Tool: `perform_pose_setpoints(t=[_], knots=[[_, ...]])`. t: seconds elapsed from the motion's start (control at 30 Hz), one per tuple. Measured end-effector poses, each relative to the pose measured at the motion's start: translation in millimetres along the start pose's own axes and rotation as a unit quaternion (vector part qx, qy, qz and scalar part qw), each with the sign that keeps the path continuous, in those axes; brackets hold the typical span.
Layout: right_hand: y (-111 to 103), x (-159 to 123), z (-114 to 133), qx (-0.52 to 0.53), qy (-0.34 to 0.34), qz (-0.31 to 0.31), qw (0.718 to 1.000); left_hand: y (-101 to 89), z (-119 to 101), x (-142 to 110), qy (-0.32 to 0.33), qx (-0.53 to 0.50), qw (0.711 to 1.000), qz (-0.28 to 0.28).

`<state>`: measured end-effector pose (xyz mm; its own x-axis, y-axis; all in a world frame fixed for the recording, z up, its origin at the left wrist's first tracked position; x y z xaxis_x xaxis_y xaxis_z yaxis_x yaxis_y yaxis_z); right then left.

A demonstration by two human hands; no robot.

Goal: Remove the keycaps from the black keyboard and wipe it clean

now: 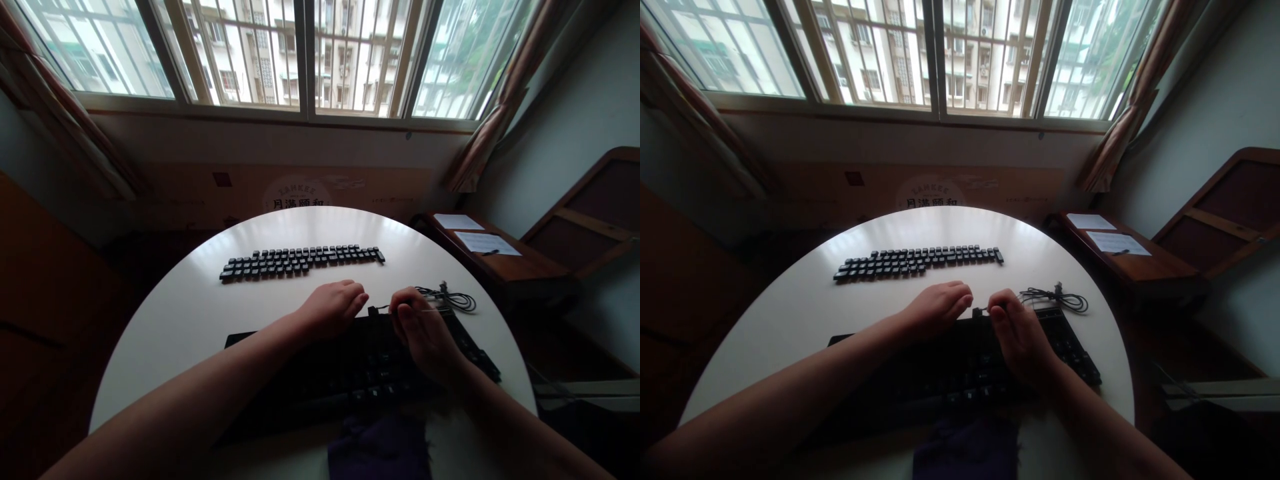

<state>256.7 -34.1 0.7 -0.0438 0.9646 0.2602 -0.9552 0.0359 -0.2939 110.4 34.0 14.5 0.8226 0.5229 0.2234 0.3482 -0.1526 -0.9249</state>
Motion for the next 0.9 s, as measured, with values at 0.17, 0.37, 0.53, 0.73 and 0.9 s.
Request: perform_pose_setpoints(t=[0.17, 0.37, 0.53, 0.73, 0.9], knots=[[3.2, -0.1, 9.3, -0.023, -0.035, 0.027, 0.999, 0.1, 0.6, 1.3, 0.027, -0.099, 0.995, -0.020], [3.5, -0.3, 27.3, -0.064, -0.072, 0.020, 0.995, -1.3, 5.3, 2.6, 0.016, -0.154, 0.987, -0.032], [-0.2, -1.9, 29.3, -0.103, -0.104, -0.028, 0.989, 0.0, 2.6, 1.7, 0.017, -0.161, 0.986, -0.029], [-21.2, -8.4, 43.3, -0.194, -0.212, -0.165, 0.944, 1.5, 11.7, 0.3, -0.010, -0.233, 0.971, -0.045], [-16.3, -3.5, 47.3, -0.258, -0.236, -0.129, 0.928, -8.1, 3.6, 0.5, -0.012, -0.286, 0.958, 0.005]])
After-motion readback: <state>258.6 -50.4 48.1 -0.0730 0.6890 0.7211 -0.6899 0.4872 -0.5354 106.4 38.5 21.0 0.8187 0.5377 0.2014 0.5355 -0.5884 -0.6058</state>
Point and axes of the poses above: each hand's wrist, its own x-axis towards the middle knuckle, its own y-axis out of the palm, z = x × y, the point moved 6 cm from there along x, towards the middle knuckle, and after that the axes turned 10 degrees about y, right-handed, at the moved point
